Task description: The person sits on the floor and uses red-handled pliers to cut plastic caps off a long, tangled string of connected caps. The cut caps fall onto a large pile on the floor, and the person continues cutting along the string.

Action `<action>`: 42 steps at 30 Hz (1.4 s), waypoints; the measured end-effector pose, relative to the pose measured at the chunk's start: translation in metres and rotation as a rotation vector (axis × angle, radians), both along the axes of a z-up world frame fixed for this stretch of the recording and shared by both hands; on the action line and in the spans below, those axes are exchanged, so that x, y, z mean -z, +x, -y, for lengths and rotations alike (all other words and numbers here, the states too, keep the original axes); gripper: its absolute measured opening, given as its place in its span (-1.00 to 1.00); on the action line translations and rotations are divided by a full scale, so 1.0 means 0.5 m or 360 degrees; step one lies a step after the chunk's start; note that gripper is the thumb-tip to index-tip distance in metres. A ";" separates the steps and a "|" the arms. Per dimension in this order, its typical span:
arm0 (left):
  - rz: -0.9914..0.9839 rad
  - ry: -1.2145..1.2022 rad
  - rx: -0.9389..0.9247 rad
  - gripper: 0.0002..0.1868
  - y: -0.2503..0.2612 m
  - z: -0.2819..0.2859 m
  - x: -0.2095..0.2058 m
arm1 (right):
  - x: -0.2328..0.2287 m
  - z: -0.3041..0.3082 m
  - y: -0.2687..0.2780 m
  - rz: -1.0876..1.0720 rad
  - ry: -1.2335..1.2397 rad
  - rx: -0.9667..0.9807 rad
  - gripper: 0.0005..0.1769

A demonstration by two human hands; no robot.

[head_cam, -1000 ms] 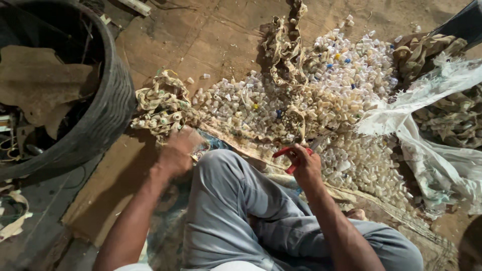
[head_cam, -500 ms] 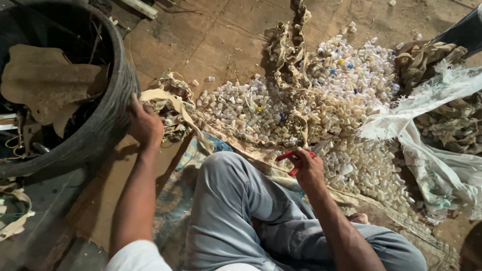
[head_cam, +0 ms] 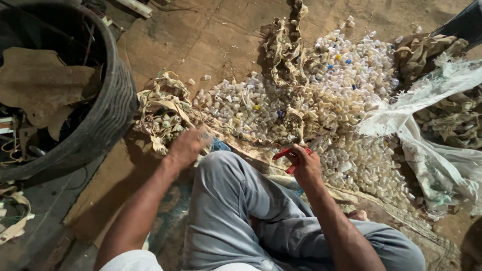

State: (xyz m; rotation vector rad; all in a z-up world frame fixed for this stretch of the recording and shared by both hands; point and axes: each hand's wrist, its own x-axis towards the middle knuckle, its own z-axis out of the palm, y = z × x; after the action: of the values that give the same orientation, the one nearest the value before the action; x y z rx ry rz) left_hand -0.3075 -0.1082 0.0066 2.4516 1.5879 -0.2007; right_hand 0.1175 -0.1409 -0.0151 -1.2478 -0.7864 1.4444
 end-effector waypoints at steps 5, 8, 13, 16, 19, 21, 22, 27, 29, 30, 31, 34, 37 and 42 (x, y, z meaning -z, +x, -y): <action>-0.0149 0.0384 0.0174 -0.85 0.012 -0.006 0.010 | -0.014 0.005 0.005 0.0470 0.0033 -0.0077 -0.74; 0.0621 0.0961 -0.0310 -0.84 -0.080 -0.046 -0.008 | -0.009 0.004 0.007 0.0078 -0.0036 0.0007 -0.74; 0.0162 0.0926 -0.0923 -0.63 -0.221 -0.117 0.005 | -0.019 -0.005 -0.006 -0.0330 -0.0043 0.0070 -0.72; -0.0384 0.0536 -0.0905 -0.66 -0.202 -0.125 0.086 | -0.034 0.001 -0.006 -0.0549 -0.0122 0.0097 -0.78; -0.0488 0.0487 -0.1078 -0.69 -0.180 -0.126 0.123 | -0.035 0.008 0.004 -0.0007 -0.0045 -0.0112 -0.69; -0.0209 0.0760 -0.1187 -0.72 -0.145 -0.130 0.102 | -0.021 0.011 0.008 -0.0137 -0.0042 -0.0051 -0.68; -0.0007 0.0939 -0.1186 -0.73 -0.117 -0.137 0.079 | -0.014 0.006 0.012 -0.0197 -0.0032 -0.0024 -0.68; 0.1487 0.0400 -0.0598 -0.78 0.201 -0.151 -0.010 | 0.032 -0.003 0.012 -0.0522 -0.0015 0.0197 -0.83; 0.1969 -0.0332 -0.0278 -0.68 0.370 -0.141 -0.001 | 0.037 0.003 0.012 -0.0508 -0.0039 0.0235 -0.85; 0.1458 -0.0674 -0.0750 -0.52 0.439 -0.125 0.009 | 0.036 0.010 0.010 -0.0404 -0.0041 0.0234 -0.83; 0.1450 -0.0617 -0.0723 -0.51 0.507 -0.124 0.017 | 0.032 0.015 0.008 -0.0300 -0.0043 0.0233 -0.81; 0.1760 -0.0498 -0.0747 -0.64 0.598 -0.133 0.032 | 0.022 0.042 -0.007 -0.0041 -0.0225 -0.0060 -0.67; 0.2520 -0.1126 -0.0885 -0.71 0.608 -0.156 0.032 | 0.011 0.051 -0.032 0.0535 0.0209 0.0138 -0.64; 0.3031 -0.1601 -0.0803 -0.63 0.547 -0.171 0.025 | -0.044 0.026 0.001 0.0181 -0.0314 0.0031 -0.64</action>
State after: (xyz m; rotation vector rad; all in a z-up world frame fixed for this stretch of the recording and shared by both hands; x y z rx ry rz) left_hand -0.0339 -0.0227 -0.0058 0.5805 0.6432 0.8804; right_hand 0.1180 -0.1541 0.0067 -1.4945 -0.7174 1.4726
